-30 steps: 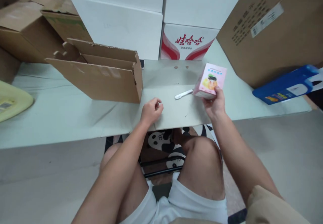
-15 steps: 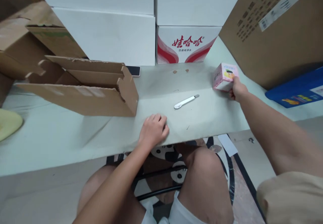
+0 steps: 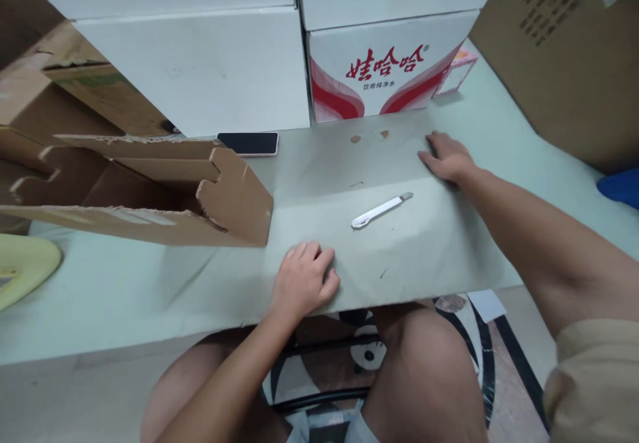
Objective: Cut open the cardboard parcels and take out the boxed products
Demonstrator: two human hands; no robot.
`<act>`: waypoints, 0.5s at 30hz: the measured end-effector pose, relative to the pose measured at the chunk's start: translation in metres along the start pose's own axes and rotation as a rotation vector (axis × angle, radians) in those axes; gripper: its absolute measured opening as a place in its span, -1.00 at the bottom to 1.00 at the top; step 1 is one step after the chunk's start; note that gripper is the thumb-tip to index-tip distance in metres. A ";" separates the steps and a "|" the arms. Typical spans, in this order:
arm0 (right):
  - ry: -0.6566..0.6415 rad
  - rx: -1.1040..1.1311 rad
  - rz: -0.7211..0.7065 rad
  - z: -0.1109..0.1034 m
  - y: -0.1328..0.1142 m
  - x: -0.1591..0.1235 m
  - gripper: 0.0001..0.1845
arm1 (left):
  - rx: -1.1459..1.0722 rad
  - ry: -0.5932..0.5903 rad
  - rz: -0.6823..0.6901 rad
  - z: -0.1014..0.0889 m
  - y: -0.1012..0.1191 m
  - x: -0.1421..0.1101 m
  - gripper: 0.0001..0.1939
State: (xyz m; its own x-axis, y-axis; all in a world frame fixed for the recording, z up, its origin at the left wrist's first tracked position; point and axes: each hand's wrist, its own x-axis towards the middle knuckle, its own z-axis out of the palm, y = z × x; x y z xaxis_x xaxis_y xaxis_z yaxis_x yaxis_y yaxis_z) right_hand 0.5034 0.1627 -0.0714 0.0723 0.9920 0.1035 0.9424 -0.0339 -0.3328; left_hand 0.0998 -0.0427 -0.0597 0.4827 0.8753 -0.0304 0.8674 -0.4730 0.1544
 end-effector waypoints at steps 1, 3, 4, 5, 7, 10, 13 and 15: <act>-0.024 -0.015 0.001 0.002 -0.007 -0.011 -0.25 | -0.005 -0.001 -0.004 0.000 0.001 0.000 -0.84; -0.060 -0.003 0.041 0.002 -0.027 -0.031 -0.30 | -0.022 -0.002 -0.012 -0.002 0.004 0.001 -0.83; -0.075 0.003 0.047 0.000 -0.039 -0.041 -0.34 | -0.033 -0.003 -0.013 -0.003 0.006 0.001 -0.82; -0.089 0.009 0.041 -0.004 -0.055 -0.050 -0.38 | -0.046 -0.004 -0.013 -0.003 0.008 0.001 -0.80; -0.113 0.017 -0.019 -0.013 -0.095 -0.066 -0.48 | -0.074 0.001 -0.011 -0.004 0.010 0.000 -0.76; -0.124 0.270 -0.109 -0.030 -0.179 -0.086 -0.61 | -0.115 0.027 -0.007 -0.004 0.011 -0.001 -0.72; -0.234 0.734 0.005 -0.038 -0.276 -0.090 -0.54 | -0.143 0.048 -0.005 -0.002 0.011 -0.002 -0.70; -0.362 0.901 0.093 -0.033 -0.330 -0.080 -0.51 | -0.151 0.059 -0.005 -0.001 0.011 -0.004 -0.70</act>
State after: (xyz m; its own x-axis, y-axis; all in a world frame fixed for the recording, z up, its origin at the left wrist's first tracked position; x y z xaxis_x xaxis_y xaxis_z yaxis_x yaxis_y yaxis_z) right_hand 0.1976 0.0905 0.0606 -0.1134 0.9725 -0.2036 0.3241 -0.1575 -0.9328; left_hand 0.1080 -0.0512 -0.0572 0.4664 0.8842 0.0258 0.8398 -0.4517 0.3011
